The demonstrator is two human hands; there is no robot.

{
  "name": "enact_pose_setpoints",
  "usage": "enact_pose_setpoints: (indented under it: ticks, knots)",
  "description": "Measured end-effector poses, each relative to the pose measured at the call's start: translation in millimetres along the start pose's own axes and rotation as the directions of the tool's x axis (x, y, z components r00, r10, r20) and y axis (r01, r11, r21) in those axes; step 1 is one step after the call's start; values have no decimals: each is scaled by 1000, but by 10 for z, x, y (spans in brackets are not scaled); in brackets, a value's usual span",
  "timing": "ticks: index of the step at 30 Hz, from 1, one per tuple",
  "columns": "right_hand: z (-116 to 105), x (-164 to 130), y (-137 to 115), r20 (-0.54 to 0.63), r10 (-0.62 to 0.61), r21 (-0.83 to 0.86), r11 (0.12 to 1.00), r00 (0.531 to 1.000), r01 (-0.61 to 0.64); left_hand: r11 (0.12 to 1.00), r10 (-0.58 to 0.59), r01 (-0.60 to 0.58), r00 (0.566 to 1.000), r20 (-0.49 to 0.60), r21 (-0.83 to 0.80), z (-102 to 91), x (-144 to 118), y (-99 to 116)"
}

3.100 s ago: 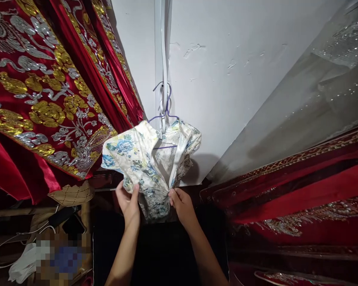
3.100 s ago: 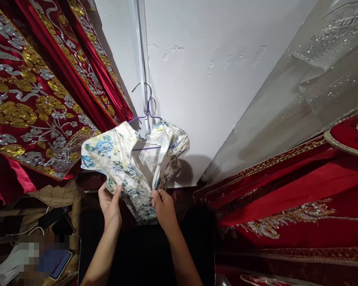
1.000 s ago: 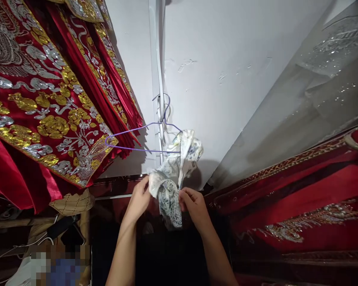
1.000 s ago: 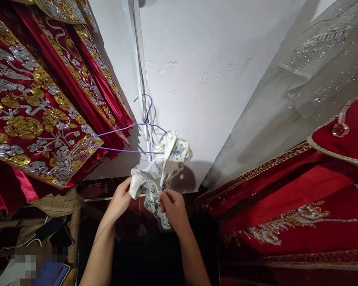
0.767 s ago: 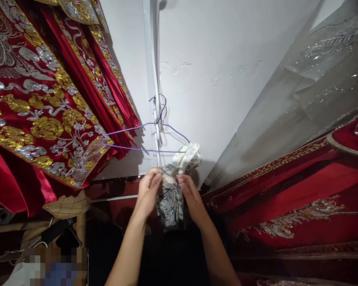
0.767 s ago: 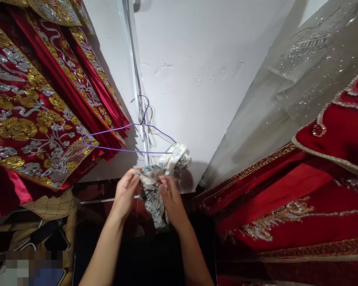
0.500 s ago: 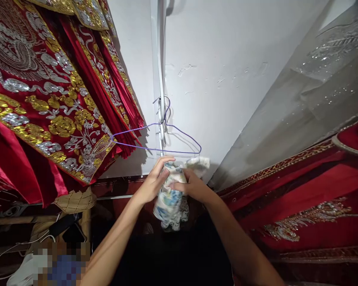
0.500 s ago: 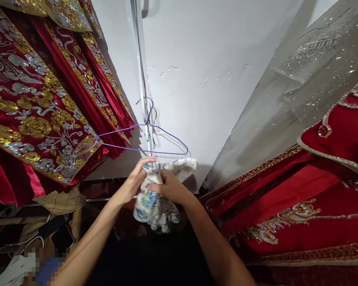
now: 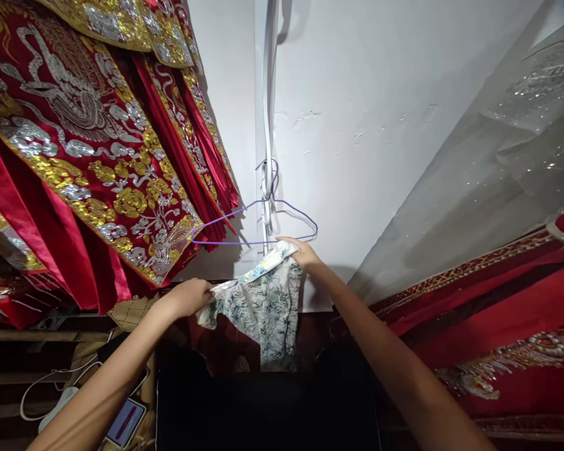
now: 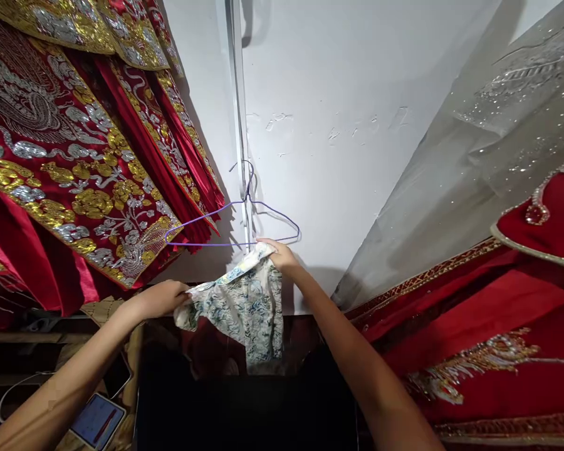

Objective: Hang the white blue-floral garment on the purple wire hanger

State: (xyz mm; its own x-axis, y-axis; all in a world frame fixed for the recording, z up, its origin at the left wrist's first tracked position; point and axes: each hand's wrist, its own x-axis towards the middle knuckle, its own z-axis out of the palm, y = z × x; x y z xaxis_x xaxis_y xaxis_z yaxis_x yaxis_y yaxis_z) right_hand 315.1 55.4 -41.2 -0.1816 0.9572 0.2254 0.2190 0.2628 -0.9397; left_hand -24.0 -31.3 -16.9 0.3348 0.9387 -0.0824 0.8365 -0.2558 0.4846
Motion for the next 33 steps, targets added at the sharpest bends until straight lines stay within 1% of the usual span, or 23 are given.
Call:
enact_pose_setpoints:
  ticks: [2, 4, 6, 7, 9, 11, 12, 15, 18, 19, 20, 21, 23, 24, 25, 26, 27, 29, 30, 31, 32, 33]
  knots:
    - [-119, -78, 61, -37, -34, -14, 999, 999, 34, 999, 45, -41, 990, -132, 29, -102, -19, -4]
    - [-285, -187, 49, -129, -55, -54, 997, 990, 48, 989, 146, -135, 962, -232, 61, -223, -41, 96]
    - [-459, -290, -12, -217, -69, -112, 993, 974, 46, 971, 237, -225, 929, -284, 74, -347, -66, 250]
    - [-534, -333, -53, -248, -77, -142, 989, 966, 42, 964, 265, -255, 917, -299, 72, -402, -75, 329]
    - [-635, -400, -143, -273, -87, -188, 982, 958, 35, 954, 297, -290, 897, -327, 73, -489, -77, 469]
    - [-653, -458, -236, -244, -76, -194, 981, 967, 28, 947, 319, -309, 874, -366, 88, -543, -37, 581]
    - [-629, -491, -283, -211, -68, -180, 983, 975, 30, 942, 334, -320, 858, -390, 102, -561, 4, 631]
    - [-477, -628, -442, -93, -94, -137, 987, 991, 81, 908, 414, -396, 795, -444, 138, -606, 193, 759]
    - [-356, -801, -595, 32, -110, -155, 981, 993, 113, 868, 480, -476, 737, -476, 137, -650, 409, 816]
    - [-356, -844, -626, 30, -108, -161, 981, 994, 112, 864, 486, -483, 727, -486, 142, -658, 468, 808]
    - [-382, -870, -641, -17, -110, -153, 982, 994, 106, 864, 489, -480, 723, -488, 153, -660, 517, 788]
    - [-432, -875, -639, -105, -111, -130, 987, 988, 97, 863, 495, -475, 723, -482, 173, -653, 556, 758]
    - [-592, -821, -597, -314, -94, -62, 995, 945, 79, 856, 514, -468, 722, -463, 220, -618, 603, 683]
    - [-691, -769, -571, -381, -73, -34, 997, 922, 65, 852, 522, -467, 719, -459, 238, -594, 615, 648]
    - [-795, -711, -552, -406, -53, -20, 999, 912, 49, 850, 526, -465, 715, -461, 249, -571, 621, 619]
    - [-898, -655, -547, -389, -38, -22, 999, 921, 32, 850, 526, -461, 710, -469, 254, -552, 623, 599]
    - [-997, -607, -561, -335, -18, -30, 1000, 942, 8, 853, 520, -455, 705, -482, 255, -542, 623, 586]
    - [-1169, -558, -640, -164, 56, -24, 998, 985, -61, 869, 491, -429, 690, -532, 245, -555, 620, 579]
    - [-1235, -557, -696, -62, 111, -9, 994, 992, -111, 882, 465, -409, 676, -571, 233, -578, 619, 578]
    - [-1280, -567, -750, 39, 170, 10, 985, 985, -170, 899, 428, -382, 662, -615, 213, -608, 620, 577]
    - [-1299, -584, -794, 125, 221, 34, 973, 967, -227, 920, 377, -348, 650, -659, 182, -642, 624, 572]
    - [-1285, -602, -819, 171, 250, 70, 962, 953, -265, 942, 313, -307, 643, -699, 140, -675, 632, 565]
